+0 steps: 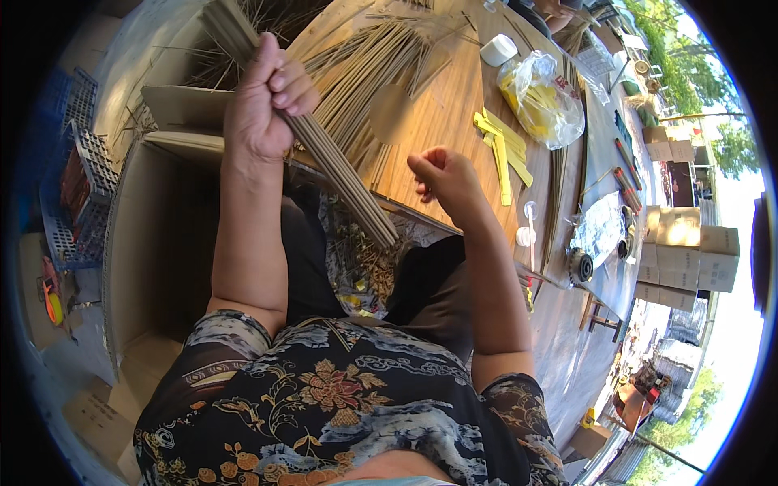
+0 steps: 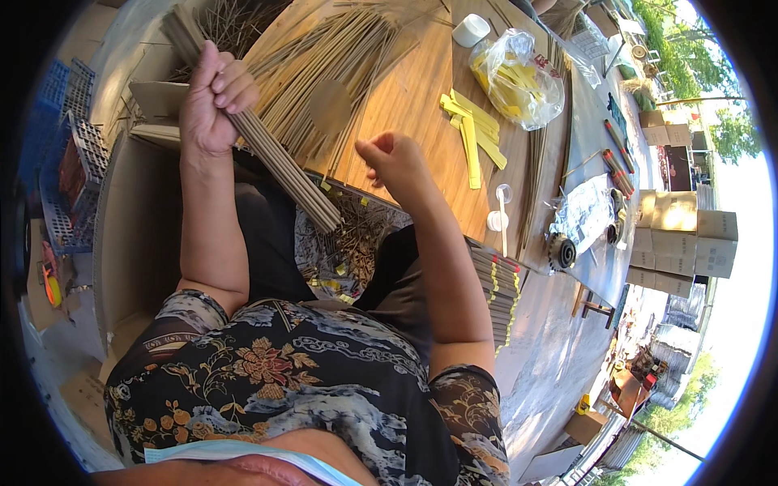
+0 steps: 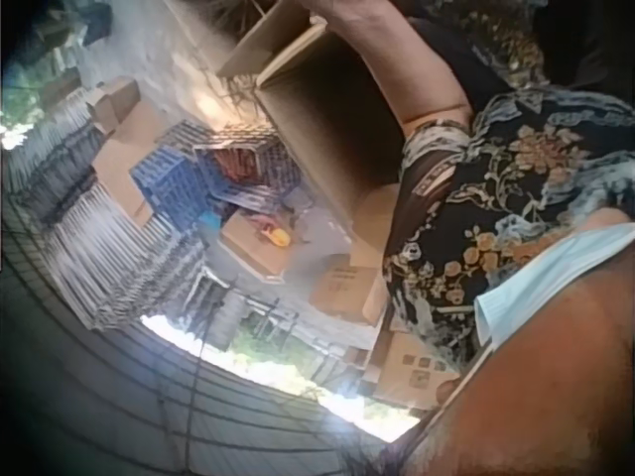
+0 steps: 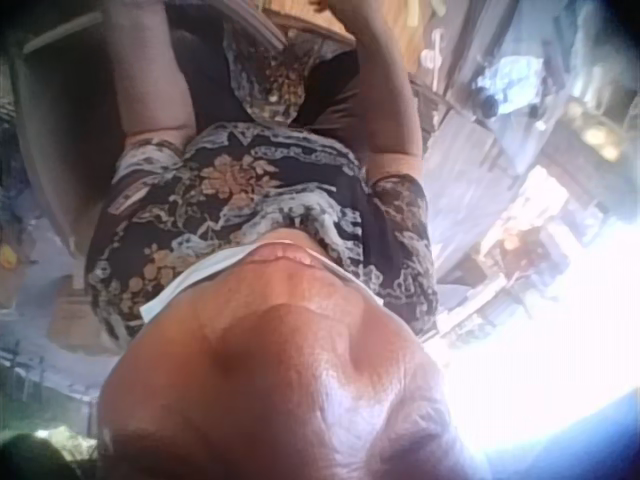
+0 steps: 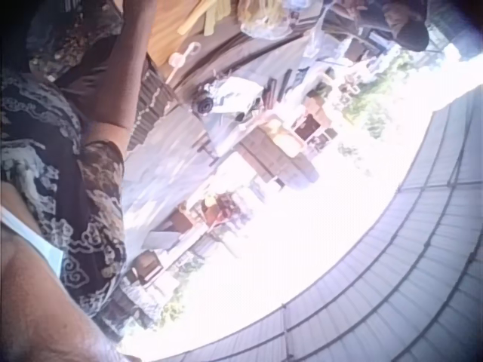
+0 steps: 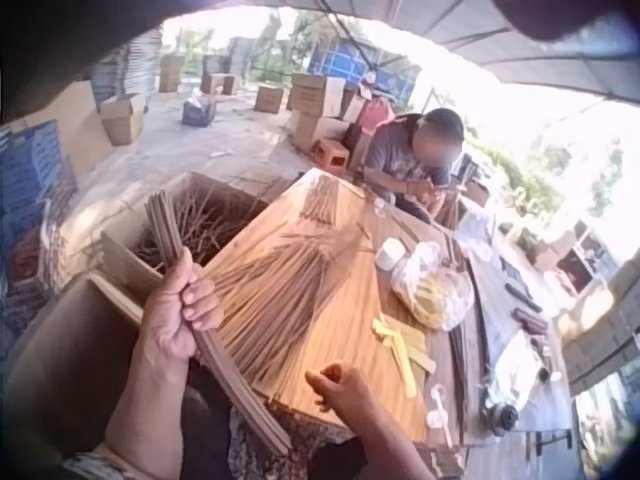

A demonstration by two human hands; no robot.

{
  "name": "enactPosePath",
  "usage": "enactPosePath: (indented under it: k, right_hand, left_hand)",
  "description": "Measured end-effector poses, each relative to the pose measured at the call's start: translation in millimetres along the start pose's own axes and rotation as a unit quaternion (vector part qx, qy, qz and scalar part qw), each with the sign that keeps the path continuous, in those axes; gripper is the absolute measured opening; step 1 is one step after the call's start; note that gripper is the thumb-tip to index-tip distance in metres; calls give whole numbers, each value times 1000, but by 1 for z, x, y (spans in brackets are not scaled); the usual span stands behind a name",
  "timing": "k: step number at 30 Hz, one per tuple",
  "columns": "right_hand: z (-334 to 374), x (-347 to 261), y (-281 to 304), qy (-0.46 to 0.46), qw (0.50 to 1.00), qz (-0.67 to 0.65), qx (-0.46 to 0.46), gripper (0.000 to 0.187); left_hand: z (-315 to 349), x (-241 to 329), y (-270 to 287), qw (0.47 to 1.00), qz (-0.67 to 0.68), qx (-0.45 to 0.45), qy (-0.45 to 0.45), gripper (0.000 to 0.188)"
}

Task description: The person gathers thin wooden sticks, aligns them into bundles, and secures each bundle with yellow tape. They repeatedly pick up sticks, arrange them, and wrap tape around the middle to hold them together.

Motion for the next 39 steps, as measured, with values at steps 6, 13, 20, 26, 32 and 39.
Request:
enactPosePath:
  k: [6, 13, 20, 26, 32, 39]
  right_hand:
    - [-40, 18, -33, 107, 893, 395, 188, 33]
    - [-28, 10, -17, 140, 911, 294, 254, 22]
    - [24, -37, -27, 269, 899, 146, 313, 16]
    - [56, -44, -50, 345, 896, 177, 219, 22]
    - [62, -46, -55, 379, 880, 228, 173, 21]
    - [65, -47, -54, 425, 837, 311, 148, 26]
  left_hand:
    - [-2, -28, -3, 997, -24, 12, 78, 31]
    - [-1, -35, -3, 993, -60, 54, 90, 31]
    - [0, -39, -2, 985, -79, 125, 83, 31]
    - [-4, -41, 5, 990, -51, 97, 88, 31]
    - [-3, -40, 6, 992, -39, 79, 94, 32]
    - [-2, -40, 0, 989, -44, 105, 91, 33]
Point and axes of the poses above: each hand's wrist, its own z-axis away from the middle knuckle, its own y-axis out of the back of the hand, x = y × z, the point moved 1 cm from there along -z, towards the middle knuckle, and after that the axes turned 2 degrees about y, right-handed, at the moved point
